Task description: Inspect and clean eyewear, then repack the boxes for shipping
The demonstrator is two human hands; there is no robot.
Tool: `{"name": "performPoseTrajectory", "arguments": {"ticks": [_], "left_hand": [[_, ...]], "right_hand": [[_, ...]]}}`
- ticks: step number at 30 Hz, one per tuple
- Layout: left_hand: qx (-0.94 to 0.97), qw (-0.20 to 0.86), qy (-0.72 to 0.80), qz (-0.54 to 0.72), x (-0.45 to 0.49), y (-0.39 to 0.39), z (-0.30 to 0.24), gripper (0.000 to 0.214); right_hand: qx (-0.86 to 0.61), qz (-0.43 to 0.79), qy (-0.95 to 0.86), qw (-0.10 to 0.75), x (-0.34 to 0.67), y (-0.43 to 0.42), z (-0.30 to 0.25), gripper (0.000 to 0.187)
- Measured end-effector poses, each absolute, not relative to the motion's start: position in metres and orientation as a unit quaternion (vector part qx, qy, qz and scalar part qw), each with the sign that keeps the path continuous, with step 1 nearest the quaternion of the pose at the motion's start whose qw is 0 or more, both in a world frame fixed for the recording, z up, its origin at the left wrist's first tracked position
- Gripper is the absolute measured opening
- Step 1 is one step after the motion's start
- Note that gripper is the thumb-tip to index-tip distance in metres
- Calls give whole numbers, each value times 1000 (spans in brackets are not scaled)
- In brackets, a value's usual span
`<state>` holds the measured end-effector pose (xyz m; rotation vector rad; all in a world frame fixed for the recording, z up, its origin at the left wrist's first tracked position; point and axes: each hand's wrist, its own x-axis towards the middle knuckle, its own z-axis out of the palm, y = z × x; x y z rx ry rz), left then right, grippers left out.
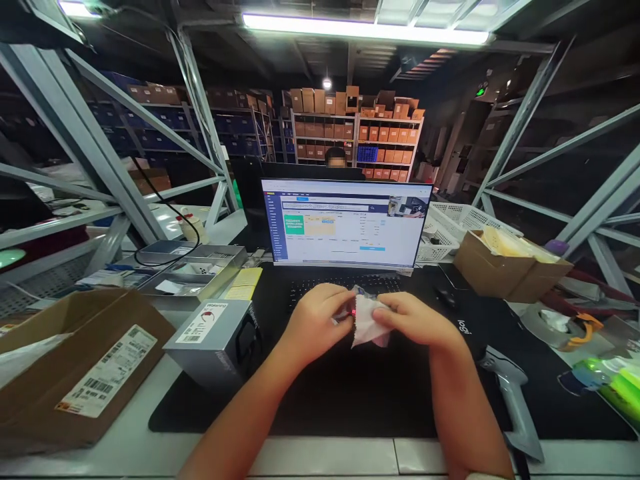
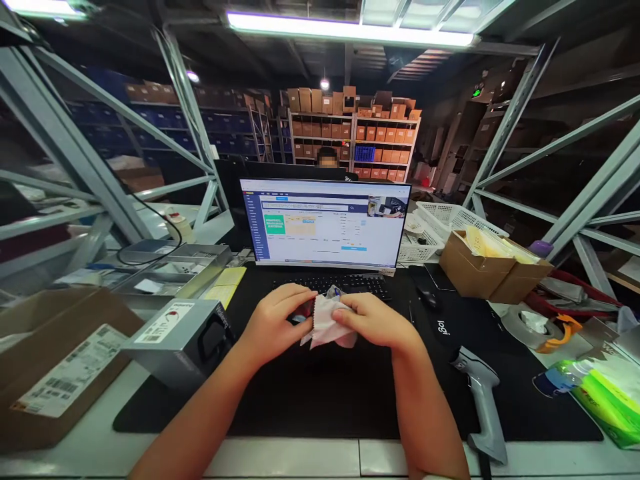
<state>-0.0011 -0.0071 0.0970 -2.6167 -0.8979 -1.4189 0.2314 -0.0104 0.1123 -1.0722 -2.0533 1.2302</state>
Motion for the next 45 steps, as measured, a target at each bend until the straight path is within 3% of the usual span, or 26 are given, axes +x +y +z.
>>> {"name": "performPoseTrajectory", "arguments": {"ticks": [5,9,15,18,24,27,31,37,45], "left_hand": [[-830,25,-319,-457,-4,-6,95,31],[-846,66,-291,-442,12,-11,85,26],[-830,-20,-323,-454,-1,-4,94,27],[-786,-42,-363,-498,-10,-1,99,30],[-668,-26,-465,-581,-13,7,92,25],[-639,-47,-494,-587,-12,11,89,24],[-658,-57,-487,-571,-5,10,86,18],[-714,-8,-411,-567,6,6,77,17],[-716,16,-397,-573,15,10,67,23]], "right_hand": [[-379,497,-741,245,242,0,108,39],[-408,448,-756,246,220,-3,104,34],[-382,451,-767,250,239,-2,108,43],[-399,402,-752,337,247,0,107,42],[-441,194,-573,663,202,0,90,33],[-403,318,-493,703,167,0,75,36],[-336,497,-452,660,125,-8,55,40],[-391,419,-474,668,118,-12,53,35],[-327,502,-344,723,132,-5,71,32]]}}
